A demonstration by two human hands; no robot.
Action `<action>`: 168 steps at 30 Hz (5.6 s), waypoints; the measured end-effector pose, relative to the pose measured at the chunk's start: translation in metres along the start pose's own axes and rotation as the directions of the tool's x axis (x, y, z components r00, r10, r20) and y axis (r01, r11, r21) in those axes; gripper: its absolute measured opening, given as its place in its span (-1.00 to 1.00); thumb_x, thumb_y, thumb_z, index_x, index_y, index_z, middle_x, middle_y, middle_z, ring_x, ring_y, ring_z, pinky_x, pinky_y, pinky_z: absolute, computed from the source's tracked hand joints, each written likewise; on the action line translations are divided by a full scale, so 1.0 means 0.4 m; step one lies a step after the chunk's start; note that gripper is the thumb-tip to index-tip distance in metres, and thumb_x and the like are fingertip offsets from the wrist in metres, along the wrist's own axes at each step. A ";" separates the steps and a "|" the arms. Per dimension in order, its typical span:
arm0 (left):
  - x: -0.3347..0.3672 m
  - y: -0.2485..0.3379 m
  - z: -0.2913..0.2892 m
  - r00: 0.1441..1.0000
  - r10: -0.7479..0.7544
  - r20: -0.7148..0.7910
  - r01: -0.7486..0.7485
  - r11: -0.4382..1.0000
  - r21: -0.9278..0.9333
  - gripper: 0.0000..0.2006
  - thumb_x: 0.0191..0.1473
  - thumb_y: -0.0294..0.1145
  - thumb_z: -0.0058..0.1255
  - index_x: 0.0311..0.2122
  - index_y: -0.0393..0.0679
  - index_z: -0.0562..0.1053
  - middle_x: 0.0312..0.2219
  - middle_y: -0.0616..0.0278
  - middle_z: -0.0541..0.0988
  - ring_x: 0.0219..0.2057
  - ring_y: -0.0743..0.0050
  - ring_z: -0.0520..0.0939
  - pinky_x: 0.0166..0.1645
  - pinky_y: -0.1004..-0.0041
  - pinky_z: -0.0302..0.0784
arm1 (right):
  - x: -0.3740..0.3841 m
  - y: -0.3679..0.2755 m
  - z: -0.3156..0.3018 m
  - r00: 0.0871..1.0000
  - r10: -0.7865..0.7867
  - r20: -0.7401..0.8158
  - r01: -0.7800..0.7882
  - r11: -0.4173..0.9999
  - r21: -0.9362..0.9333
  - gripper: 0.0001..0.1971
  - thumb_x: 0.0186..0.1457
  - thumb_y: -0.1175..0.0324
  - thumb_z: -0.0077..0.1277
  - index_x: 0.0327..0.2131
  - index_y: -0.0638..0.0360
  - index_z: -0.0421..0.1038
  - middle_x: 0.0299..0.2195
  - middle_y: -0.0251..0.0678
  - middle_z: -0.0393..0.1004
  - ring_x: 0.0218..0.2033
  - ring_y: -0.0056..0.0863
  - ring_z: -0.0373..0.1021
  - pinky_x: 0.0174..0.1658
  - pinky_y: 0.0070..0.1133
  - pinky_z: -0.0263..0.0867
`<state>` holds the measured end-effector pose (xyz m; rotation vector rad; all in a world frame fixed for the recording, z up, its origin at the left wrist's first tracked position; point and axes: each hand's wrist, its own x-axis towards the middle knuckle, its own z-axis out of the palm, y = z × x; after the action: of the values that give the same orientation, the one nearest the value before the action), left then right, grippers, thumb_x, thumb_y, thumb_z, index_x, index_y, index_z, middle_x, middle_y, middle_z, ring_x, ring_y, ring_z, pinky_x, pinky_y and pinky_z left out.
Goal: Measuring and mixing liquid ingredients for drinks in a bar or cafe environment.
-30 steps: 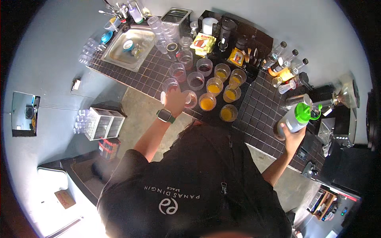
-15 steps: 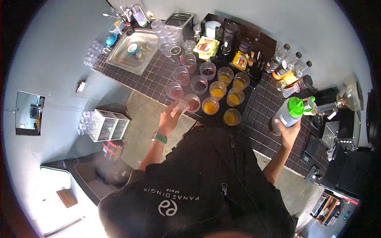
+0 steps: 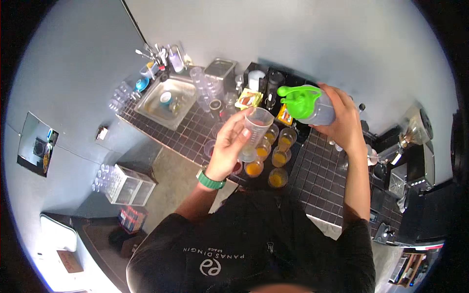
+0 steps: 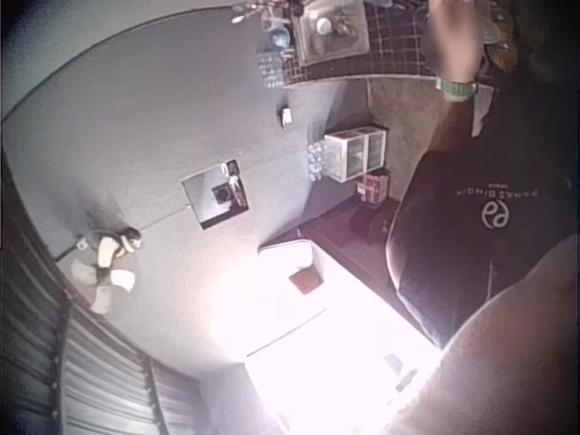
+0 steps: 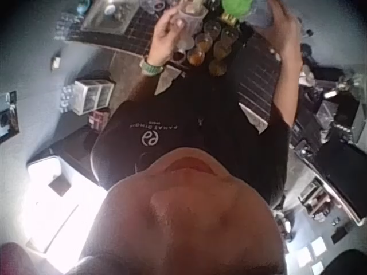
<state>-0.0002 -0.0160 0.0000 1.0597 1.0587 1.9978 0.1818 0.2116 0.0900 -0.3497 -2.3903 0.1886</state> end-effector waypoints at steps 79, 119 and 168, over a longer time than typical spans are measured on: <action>0.088 0.010 0.065 0.974 0.184 0.135 -0.166 0.977 -0.130 -0.45 0.31 -0.10 -0.06 0.29 -0.13 0.21 -0.02 0.06 0.53 -0.10 0.24 0.62 -0.07 0.28 0.57 | 0.111 -0.078 -0.114 0.955 -0.292 0.048 0.295 0.931 -0.215 -0.17 -0.44 0.46 0.39 0.10 -0.04 0.42 -0.09 -0.24 0.53 -0.03 -0.14 0.43 0.08 -0.28 0.32; 0.103 -0.325 -0.385 0.848 -0.454 0.273 -0.422 -0.268 0.866 -0.65 0.04 -0.29 0.14 -0.01 0.25 0.57 -0.20 0.13 0.59 -0.07 0.14 0.59 0.01 0.07 0.39 | -0.730 0.264 0.021 0.574 0.796 -0.194 -0.644 0.585 0.494 -0.20 -0.19 0.41 0.44 0.16 0.35 0.26 -0.01 -0.20 0.45 -0.03 -0.41 0.38 0.14 -0.43 0.23; 0.063 0.001 0.045 0.982 0.181 0.058 -0.184 0.982 0.047 -0.52 0.31 -0.33 -0.06 0.29 -0.19 0.25 0.12 0.13 0.44 0.11 0.28 0.50 0.19 0.26 0.42 | 0.112 -0.081 -0.089 0.924 -0.381 0.032 0.364 0.851 -0.378 -0.13 -0.48 0.60 0.31 0.10 -0.14 0.41 -0.01 -0.31 0.47 0.03 -0.21 0.38 0.16 -0.23 0.27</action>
<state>0.0032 0.0106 0.0157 1.2710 1.0229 2.0818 0.1672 0.1955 0.1523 -0.0529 -2.3887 -0.4631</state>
